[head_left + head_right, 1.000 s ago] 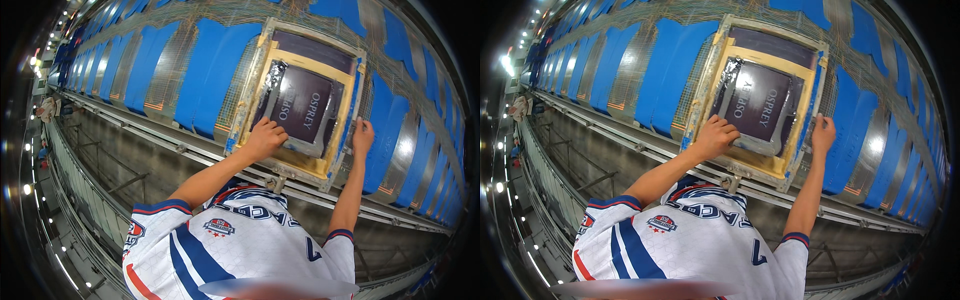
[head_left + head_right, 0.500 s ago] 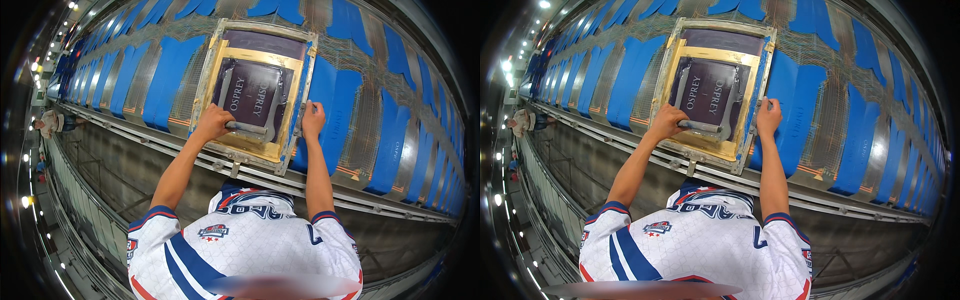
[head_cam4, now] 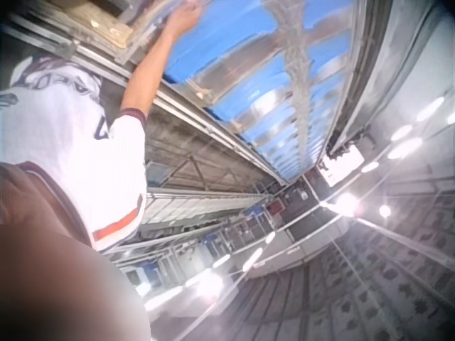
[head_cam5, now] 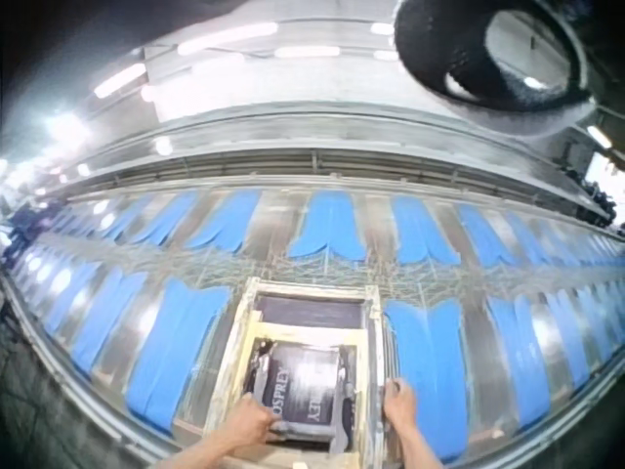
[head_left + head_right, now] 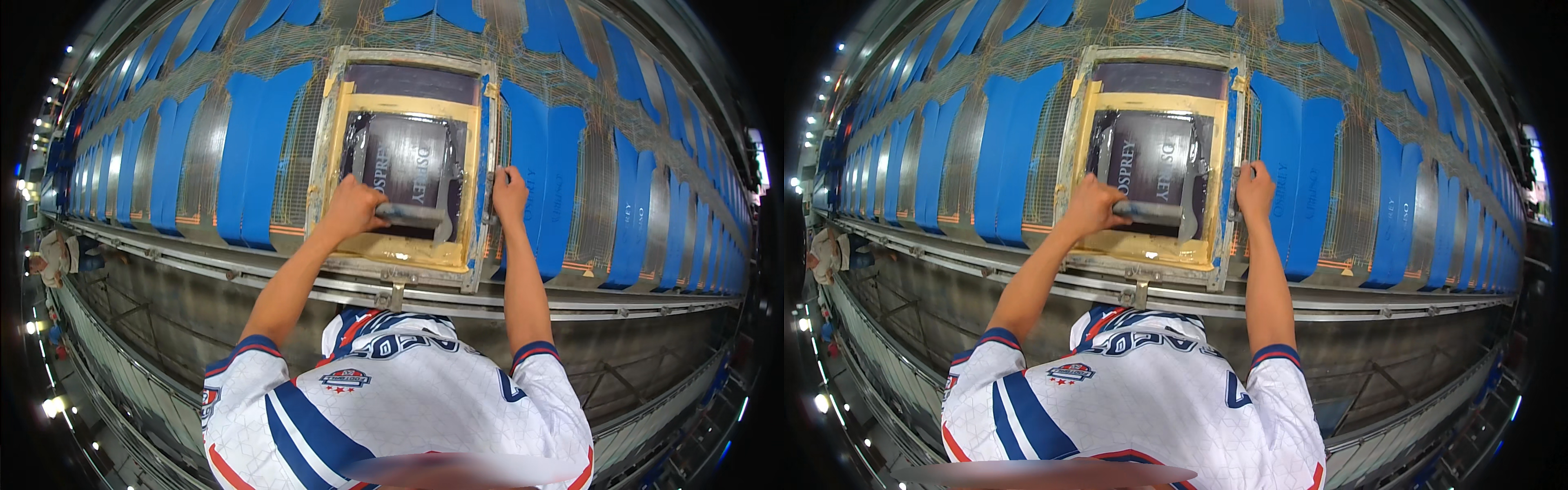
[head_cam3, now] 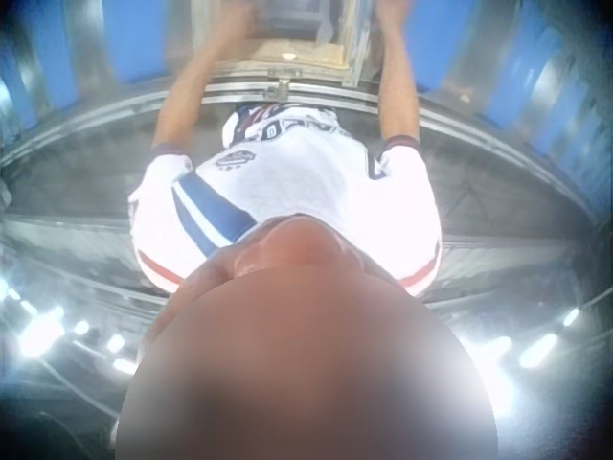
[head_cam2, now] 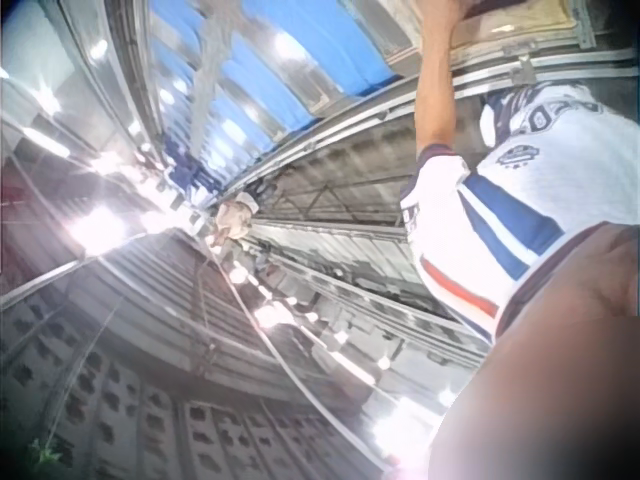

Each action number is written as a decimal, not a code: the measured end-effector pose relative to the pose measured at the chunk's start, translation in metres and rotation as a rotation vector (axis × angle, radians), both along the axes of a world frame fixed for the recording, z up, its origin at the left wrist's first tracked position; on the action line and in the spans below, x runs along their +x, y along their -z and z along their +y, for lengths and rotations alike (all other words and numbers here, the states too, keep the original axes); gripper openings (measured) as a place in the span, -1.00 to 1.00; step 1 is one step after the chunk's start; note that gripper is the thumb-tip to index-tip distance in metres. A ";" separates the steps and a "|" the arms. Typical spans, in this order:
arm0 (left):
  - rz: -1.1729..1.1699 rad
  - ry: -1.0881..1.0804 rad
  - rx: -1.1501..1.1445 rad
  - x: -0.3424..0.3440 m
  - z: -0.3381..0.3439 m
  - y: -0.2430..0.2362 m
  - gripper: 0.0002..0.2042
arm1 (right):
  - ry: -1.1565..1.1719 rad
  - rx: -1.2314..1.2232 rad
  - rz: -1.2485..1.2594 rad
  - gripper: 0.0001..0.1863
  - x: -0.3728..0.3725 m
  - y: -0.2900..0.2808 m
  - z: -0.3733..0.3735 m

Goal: The person uses a squeegee to pull dark ink across a screen-printing frame labeled 'OSPREY' mounted over a blue fabric surface. The person repeatedly repositions the squeegee and pulls it across the same area multiple times. A second person is visible nearby but does not assist with the printing action.

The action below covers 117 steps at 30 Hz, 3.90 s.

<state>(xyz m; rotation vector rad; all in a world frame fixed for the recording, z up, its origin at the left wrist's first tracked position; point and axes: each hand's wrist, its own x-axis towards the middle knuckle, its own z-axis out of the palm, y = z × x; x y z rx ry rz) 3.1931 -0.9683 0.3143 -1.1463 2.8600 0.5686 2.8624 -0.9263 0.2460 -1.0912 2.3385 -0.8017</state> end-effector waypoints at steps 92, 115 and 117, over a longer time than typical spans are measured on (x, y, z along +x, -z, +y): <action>0.132 -0.052 -0.077 0.362 -0.041 -0.023 -0.69 | 0.039 -0.221 -0.121 -0.70 0.349 -0.015 -0.107; 0.028 -0.020 -0.069 0.324 -0.197 -0.013 -0.68 | -0.996 -0.011 0.286 -0.63 0.427 -0.078 -0.183; 0.032 -0.030 -0.019 0.338 -0.138 -0.016 -0.73 | -1.019 -0.063 0.240 -0.66 0.440 -0.078 -0.126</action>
